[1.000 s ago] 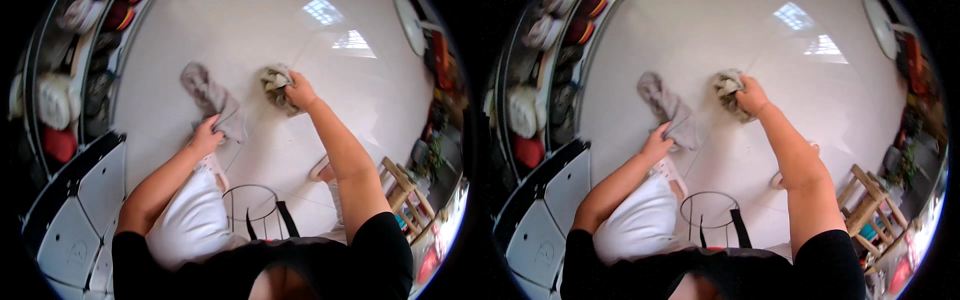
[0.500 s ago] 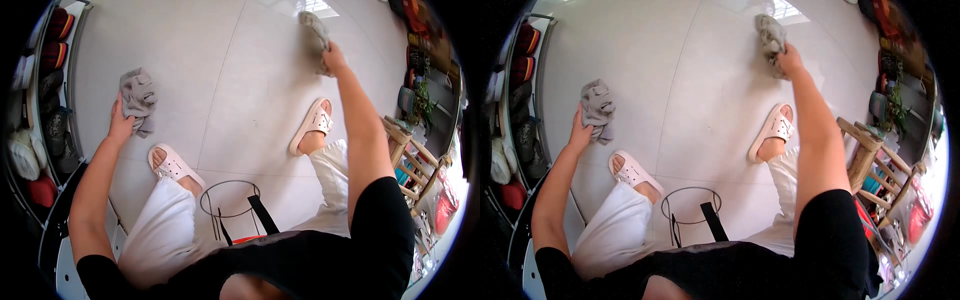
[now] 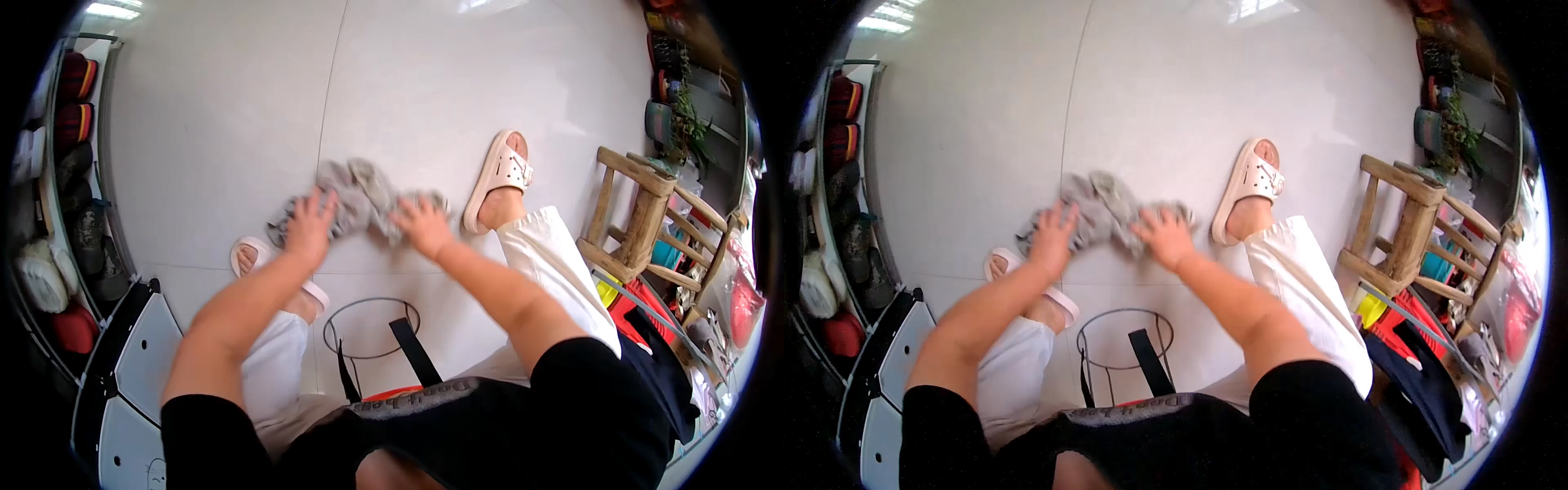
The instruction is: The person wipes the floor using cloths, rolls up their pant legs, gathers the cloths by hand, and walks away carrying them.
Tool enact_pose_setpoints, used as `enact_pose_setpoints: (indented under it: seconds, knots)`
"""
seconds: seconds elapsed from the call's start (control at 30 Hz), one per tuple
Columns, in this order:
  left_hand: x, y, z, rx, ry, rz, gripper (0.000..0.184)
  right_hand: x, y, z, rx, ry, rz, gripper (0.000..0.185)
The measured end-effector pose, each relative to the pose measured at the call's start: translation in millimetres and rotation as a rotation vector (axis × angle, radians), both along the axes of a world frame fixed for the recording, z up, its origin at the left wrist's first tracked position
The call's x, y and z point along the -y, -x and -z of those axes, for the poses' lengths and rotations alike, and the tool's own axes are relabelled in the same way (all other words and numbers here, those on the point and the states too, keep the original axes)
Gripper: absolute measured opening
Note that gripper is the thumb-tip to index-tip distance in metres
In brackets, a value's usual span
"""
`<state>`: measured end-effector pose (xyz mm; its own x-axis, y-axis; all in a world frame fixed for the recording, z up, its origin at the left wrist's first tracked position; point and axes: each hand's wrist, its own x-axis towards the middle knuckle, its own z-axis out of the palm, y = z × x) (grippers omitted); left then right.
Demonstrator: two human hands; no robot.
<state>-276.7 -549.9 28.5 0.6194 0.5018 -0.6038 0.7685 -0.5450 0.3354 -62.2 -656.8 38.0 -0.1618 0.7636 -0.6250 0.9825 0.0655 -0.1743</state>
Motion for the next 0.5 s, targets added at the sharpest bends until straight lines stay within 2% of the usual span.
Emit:
enact_pose_setpoints:
  seconds: [0.07,0.17,0.2,0.23,0.3,0.33,0.4,0.43,0.5]
  knots:
    - [31.0,-0.6,0.0,-0.029,0.056,0.082,0.06,35.6,15.9,-6.0,-0.122,0.192,0.104,0.045]
    - [57.2,15.6,-4.6,0.106,0.434,-0.154,0.055,20.6,18.2,-24.9,-0.305,0.577,0.22,0.043]
    - [59.5,19.4,-5.4,0.177,0.535,-0.267,0.052,13.2,7.3,-27.1,-0.314,0.56,0.194,0.043]
    - [49.4,24.1,-16.3,0.17,0.515,-0.285,0.052,4.2,-3.4,-29.3,-0.478,0.52,0.214,0.042]
    - [27.4,34.8,-35.2,0.424,0.691,-0.463,0.049,-34.6,-24.4,-58.4,-0.744,0.47,0.285,0.042]
    - [17.6,44.4,-36.9,0.543,0.623,-0.498,0.044,-42.6,-41.1,-54.3,-0.767,0.297,0.272,0.042]
    - [-21.5,58.7,-62.1,0.635,1.03,-0.882,0.044,-94.6,-48.3,-110.6,-0.737,0.545,1.089,0.038]
    - [-43.4,66.4,-78.8,0.701,0.993,-0.97,0.043,-90.5,-80.6,-78.1,-0.753,0.398,1.109,0.04]
    - [-79.9,88.8,-86.2,0.774,0.847,-1.124,0.041,-132.6,-89.2,-102.0,-0.441,0.226,1.115,0.043]
